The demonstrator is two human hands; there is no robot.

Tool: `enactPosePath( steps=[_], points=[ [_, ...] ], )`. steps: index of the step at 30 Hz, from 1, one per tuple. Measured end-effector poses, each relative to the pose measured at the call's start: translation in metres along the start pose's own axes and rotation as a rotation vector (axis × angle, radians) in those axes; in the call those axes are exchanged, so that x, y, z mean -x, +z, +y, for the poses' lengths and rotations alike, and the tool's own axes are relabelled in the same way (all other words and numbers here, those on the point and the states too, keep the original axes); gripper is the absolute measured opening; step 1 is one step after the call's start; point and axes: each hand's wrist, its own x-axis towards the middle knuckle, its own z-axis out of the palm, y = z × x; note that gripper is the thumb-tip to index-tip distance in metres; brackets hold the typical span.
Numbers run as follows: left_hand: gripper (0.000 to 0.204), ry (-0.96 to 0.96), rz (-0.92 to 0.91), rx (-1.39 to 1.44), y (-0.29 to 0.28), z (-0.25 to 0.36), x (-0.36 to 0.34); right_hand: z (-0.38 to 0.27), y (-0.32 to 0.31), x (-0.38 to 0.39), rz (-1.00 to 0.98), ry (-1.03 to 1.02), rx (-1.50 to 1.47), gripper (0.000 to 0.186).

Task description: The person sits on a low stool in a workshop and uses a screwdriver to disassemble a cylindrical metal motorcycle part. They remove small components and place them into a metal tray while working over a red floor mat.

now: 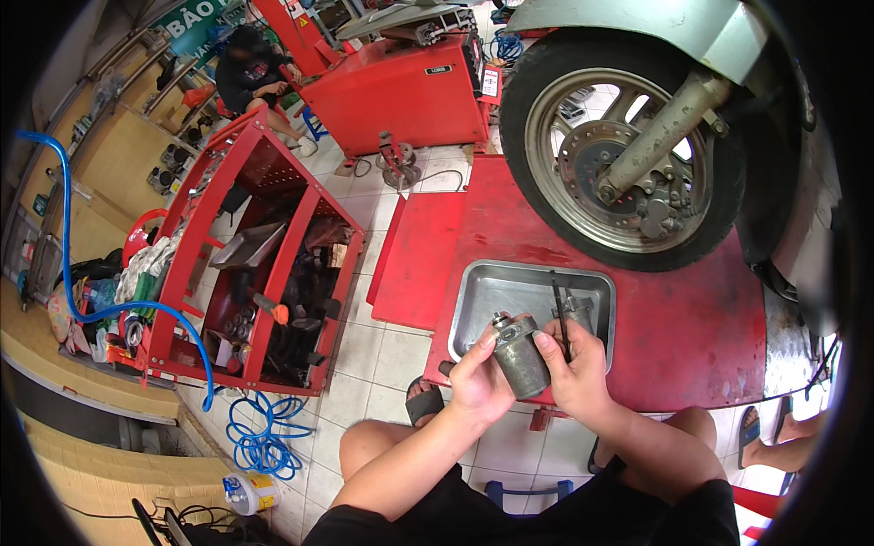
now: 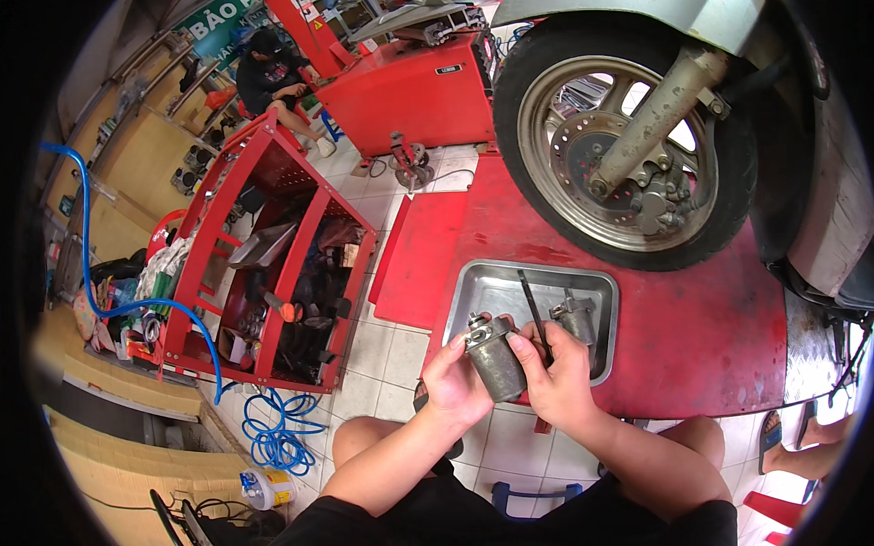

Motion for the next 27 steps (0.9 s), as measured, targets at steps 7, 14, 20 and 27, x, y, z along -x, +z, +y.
enactPosePath(
  steps=[7, 14, 20, 27],
  points=[
    [0.044, -0.003, -0.012, 0.046, 0.004, -0.001, -0.002, -0.013, -0.011, -0.007, -0.077, -0.022, 0.098, 0.021],
    [0.049, 0.020, -0.008, -0.014, 0.008, 0.003, 0.002, -0.007, -0.010, -0.010, -0.150, 0.021, 0.008, 0.022],
    [0.053, 0.071, -0.007, -0.130, 0.008, -0.001, -0.006, -0.005, -0.012, -0.007, -0.097, -0.044, -0.022, 0.019],
    [0.055, 0.097, -0.128, -0.157, 0.011, 0.005, -0.008, -0.016, -0.017, -0.010, -0.214, 0.102, -0.042, 0.026]
  ],
)
